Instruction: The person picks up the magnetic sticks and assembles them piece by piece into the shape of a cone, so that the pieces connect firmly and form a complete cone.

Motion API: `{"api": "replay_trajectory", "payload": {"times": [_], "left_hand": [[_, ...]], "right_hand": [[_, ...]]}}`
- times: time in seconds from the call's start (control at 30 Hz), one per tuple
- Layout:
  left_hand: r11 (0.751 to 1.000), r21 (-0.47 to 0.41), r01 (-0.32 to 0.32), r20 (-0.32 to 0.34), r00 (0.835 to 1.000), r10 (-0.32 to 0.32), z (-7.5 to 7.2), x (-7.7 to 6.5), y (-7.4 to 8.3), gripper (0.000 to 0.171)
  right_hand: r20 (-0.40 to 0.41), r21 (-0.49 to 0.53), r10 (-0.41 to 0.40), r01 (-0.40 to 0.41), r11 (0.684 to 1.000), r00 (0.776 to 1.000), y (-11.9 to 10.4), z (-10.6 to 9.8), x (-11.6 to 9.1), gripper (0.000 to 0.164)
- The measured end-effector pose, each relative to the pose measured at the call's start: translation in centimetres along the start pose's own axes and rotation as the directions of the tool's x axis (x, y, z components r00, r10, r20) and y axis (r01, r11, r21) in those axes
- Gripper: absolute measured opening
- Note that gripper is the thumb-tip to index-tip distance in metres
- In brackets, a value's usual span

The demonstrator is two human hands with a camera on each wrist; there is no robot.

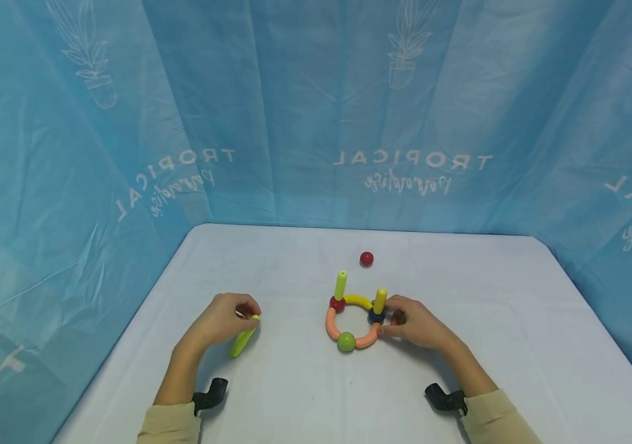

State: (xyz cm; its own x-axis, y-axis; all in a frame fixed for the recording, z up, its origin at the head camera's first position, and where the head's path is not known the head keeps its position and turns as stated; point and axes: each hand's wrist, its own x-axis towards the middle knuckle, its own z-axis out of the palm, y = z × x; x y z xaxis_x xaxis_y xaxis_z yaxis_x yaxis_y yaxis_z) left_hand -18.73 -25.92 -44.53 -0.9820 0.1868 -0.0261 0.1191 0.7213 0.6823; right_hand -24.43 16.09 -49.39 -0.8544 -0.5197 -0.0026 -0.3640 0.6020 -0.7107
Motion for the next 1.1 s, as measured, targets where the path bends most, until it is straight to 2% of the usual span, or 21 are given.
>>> {"api": "replay_trajectory", "payload": {"times": [0.43, 0.8, 0.97, 1.1], "left_hand": [[0.998, -0.014, -0.068, -0.052, 0.996, 0.068, -0.2, 0.9, 1.9, 0.010], [0.993, -0.029, -0.116, -0.092, 0.989, 0.113, -0.1, 1.4, 3.0, 0.010], [0.984, -0.059, -0.166, -0.129, 0.979, 0.158, 0.2, 1.8, 3.5, 0.011], [0.966, -0.098, -0.238, -0.176, 0.960, 0.219, 0.6, 2.2, 3.9, 0.012]], "right_hand": [[-0.026, 0.033, 0.029, -0.028, 0.999, 0.999, 0.1, 0.4, -0.2, 0.051], [-0.003, 0.022, 0.016, -0.016, 1.000, 1.000, 0.1, 0.4, 0.1, 0.036], [-0.003, 0.020, 0.018, -0.018, 1.000, 1.000, 0.1, 0.4, 0.0, 0.036], [-0.006, 0.025, 0.020, -0.020, 0.999, 1.000, 0.0, 0.4, 0.0, 0.035]]}}
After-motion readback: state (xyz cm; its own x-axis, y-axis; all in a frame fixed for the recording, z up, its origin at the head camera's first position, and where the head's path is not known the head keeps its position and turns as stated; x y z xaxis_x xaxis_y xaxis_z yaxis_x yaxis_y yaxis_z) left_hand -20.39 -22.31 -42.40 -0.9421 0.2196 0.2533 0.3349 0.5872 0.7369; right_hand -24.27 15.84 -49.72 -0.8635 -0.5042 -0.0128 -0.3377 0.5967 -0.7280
